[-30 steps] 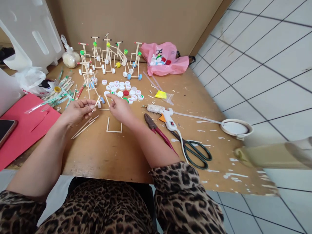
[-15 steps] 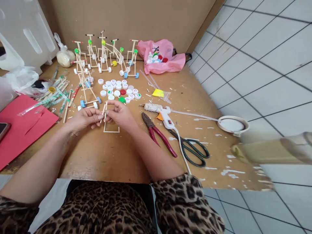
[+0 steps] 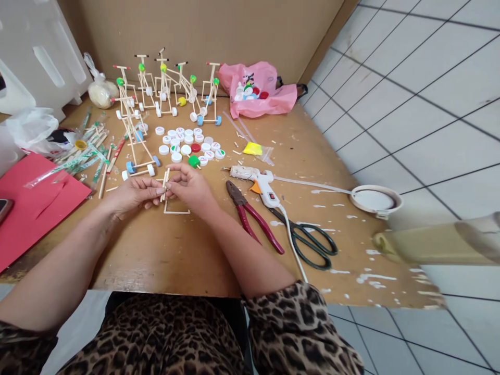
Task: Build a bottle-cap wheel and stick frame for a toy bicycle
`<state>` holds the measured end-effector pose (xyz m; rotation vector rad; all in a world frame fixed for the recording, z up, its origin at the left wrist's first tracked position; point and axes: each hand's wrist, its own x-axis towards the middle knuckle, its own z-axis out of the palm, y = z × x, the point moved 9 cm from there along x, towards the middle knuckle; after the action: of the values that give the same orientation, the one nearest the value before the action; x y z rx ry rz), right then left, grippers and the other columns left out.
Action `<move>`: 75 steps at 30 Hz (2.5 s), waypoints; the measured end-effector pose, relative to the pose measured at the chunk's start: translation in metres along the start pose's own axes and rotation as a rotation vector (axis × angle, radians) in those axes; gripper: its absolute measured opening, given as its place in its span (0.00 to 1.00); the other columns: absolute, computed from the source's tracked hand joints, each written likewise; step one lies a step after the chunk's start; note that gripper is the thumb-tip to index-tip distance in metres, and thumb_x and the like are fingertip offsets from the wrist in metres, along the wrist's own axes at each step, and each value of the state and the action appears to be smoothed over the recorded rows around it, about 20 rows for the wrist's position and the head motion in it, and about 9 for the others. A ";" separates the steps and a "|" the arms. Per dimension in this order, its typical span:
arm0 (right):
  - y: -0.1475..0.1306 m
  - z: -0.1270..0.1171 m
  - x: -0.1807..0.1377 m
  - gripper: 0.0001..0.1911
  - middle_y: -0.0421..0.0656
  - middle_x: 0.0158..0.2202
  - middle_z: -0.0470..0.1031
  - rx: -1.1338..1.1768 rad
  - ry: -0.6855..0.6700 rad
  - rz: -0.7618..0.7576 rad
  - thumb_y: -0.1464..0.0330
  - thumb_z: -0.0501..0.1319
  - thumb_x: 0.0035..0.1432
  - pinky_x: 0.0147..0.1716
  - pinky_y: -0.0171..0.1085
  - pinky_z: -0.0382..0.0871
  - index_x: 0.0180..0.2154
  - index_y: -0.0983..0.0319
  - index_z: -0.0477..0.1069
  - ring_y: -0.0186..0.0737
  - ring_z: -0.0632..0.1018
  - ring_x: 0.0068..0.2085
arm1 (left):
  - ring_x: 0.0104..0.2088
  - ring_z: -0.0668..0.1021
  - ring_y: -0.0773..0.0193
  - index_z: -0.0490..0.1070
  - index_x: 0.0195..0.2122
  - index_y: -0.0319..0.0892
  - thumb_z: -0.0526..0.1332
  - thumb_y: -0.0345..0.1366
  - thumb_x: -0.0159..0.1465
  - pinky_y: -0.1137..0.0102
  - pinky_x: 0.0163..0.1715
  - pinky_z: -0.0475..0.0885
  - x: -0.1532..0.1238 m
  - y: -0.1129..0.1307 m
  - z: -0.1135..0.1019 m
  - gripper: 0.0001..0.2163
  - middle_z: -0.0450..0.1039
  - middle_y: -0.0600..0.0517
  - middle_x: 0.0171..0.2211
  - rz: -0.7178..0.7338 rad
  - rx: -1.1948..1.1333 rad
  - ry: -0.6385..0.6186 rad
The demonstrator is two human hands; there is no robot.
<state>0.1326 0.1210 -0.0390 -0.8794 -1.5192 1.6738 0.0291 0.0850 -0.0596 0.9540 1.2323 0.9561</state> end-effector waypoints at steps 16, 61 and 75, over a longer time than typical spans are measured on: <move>-0.023 0.014 -0.014 0.40 0.53 0.59 0.67 -0.839 -0.081 -0.408 0.67 0.66 0.53 0.56 0.55 0.67 0.65 0.60 0.54 0.53 0.70 0.59 | 0.18 0.69 0.74 0.73 0.21 0.37 0.78 0.35 0.35 0.78 0.17 0.60 -0.002 0.008 0.001 0.16 0.73 0.55 0.18 0.068 -0.135 0.017; -0.029 0.009 -0.017 0.48 0.56 0.62 0.66 -1.108 -0.079 -0.380 0.60 0.69 0.50 0.57 0.58 0.60 0.67 0.59 0.49 0.57 0.68 0.61 | 0.21 0.72 0.72 0.75 0.21 0.37 0.76 0.38 0.43 0.75 0.23 0.65 -0.002 0.006 0.002 0.13 0.74 0.53 0.18 0.047 -0.122 0.016; -0.031 0.014 -0.019 0.40 0.54 0.58 0.71 -1.153 -0.090 -0.402 0.62 0.67 0.53 0.57 0.57 0.58 0.64 0.61 0.56 0.55 0.71 0.58 | 0.21 0.72 0.72 0.75 0.20 0.37 0.77 0.37 0.40 0.76 0.23 0.67 -0.005 0.008 0.003 0.13 0.74 0.54 0.17 0.030 -0.086 0.043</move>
<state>0.1323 0.0997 -0.0066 -0.9212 -2.5399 0.4459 0.0308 0.0830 -0.0503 0.8901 1.2060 1.0498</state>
